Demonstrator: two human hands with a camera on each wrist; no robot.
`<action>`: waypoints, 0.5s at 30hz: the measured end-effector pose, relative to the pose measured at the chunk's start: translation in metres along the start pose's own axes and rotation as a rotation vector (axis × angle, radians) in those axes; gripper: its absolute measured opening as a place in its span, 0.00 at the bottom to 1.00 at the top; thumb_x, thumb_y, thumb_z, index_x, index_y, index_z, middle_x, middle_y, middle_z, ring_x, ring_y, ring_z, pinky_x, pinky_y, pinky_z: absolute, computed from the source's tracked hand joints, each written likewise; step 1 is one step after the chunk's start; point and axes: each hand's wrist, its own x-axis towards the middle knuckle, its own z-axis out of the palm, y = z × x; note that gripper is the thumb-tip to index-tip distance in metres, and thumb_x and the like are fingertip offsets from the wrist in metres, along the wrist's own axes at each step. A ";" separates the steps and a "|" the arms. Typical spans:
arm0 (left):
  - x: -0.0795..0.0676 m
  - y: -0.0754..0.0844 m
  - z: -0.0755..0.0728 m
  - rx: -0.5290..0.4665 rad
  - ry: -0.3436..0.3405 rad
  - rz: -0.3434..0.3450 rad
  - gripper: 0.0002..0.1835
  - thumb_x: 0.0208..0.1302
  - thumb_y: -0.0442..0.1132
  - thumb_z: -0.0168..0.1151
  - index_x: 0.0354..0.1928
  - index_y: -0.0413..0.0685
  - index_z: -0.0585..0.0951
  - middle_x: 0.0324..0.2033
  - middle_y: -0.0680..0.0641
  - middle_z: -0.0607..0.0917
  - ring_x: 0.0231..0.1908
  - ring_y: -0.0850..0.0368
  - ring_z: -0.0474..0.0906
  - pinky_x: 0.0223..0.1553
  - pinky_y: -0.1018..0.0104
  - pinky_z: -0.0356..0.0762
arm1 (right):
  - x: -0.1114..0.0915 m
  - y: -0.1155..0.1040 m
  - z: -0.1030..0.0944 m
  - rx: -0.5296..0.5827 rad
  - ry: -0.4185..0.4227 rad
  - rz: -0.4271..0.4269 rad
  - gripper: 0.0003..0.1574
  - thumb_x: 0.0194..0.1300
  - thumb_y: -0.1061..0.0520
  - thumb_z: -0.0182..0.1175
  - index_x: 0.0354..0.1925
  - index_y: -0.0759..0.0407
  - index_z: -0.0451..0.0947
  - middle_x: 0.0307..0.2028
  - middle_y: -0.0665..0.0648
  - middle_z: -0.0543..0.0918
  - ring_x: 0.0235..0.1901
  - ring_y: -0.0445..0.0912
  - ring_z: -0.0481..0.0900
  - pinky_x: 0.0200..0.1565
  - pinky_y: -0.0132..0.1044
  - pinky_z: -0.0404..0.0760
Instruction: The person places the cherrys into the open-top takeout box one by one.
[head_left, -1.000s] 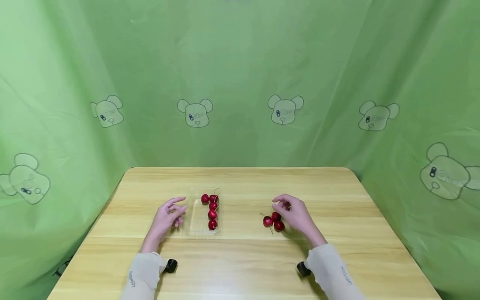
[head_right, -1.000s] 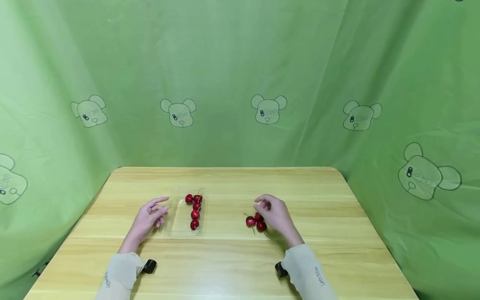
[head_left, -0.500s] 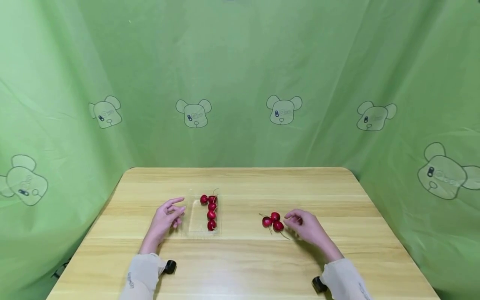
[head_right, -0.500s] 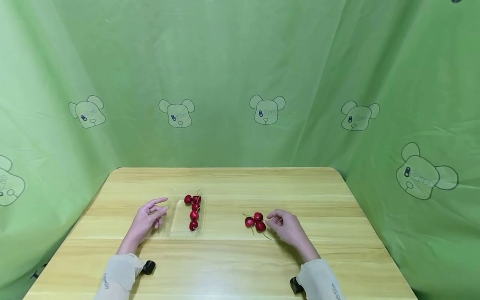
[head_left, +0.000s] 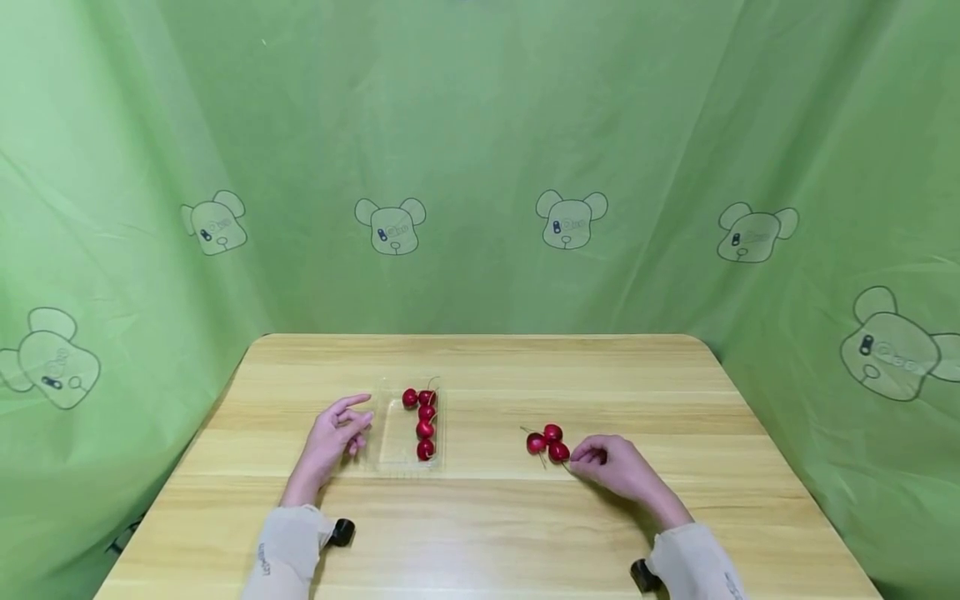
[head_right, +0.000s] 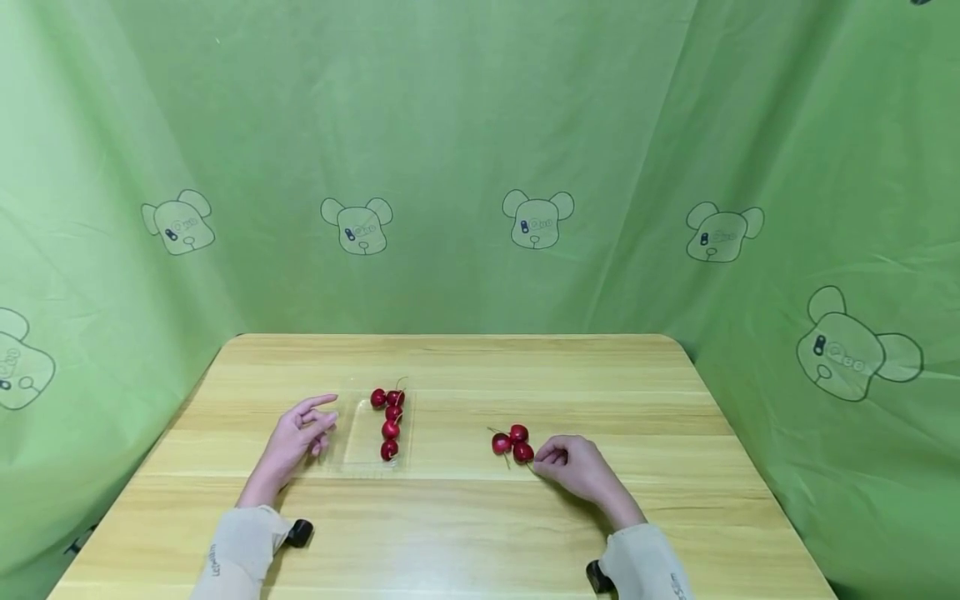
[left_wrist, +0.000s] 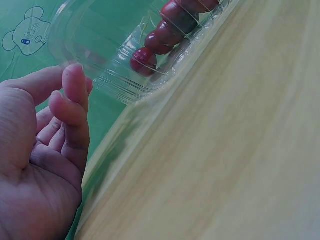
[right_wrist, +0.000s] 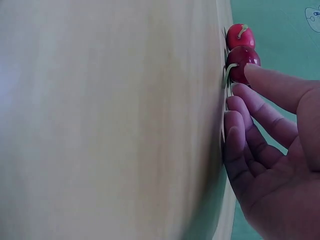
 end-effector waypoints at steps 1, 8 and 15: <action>0.000 0.000 0.000 0.001 0.000 0.000 0.30 0.69 0.40 0.69 0.70 0.41 0.73 0.37 0.41 0.87 0.22 0.62 0.79 0.20 0.74 0.77 | 0.000 -0.001 0.000 0.005 -0.005 -0.002 0.08 0.63 0.55 0.73 0.39 0.56 0.86 0.33 0.52 0.84 0.34 0.44 0.78 0.37 0.31 0.79; 0.000 -0.001 -0.001 0.010 -0.003 0.010 0.31 0.70 0.40 0.69 0.71 0.39 0.72 0.36 0.42 0.88 0.22 0.62 0.79 0.20 0.75 0.77 | 0.004 -0.004 0.005 -0.012 -0.008 0.026 0.14 0.57 0.52 0.79 0.38 0.55 0.87 0.31 0.51 0.83 0.32 0.44 0.76 0.35 0.30 0.76; 0.000 0.000 0.000 0.019 -0.006 0.007 0.30 0.71 0.40 0.68 0.71 0.40 0.72 0.37 0.41 0.88 0.22 0.62 0.79 0.20 0.74 0.77 | 0.006 -0.006 0.010 -0.027 0.023 0.050 0.10 0.55 0.59 0.79 0.33 0.54 0.86 0.29 0.51 0.81 0.32 0.45 0.76 0.34 0.31 0.74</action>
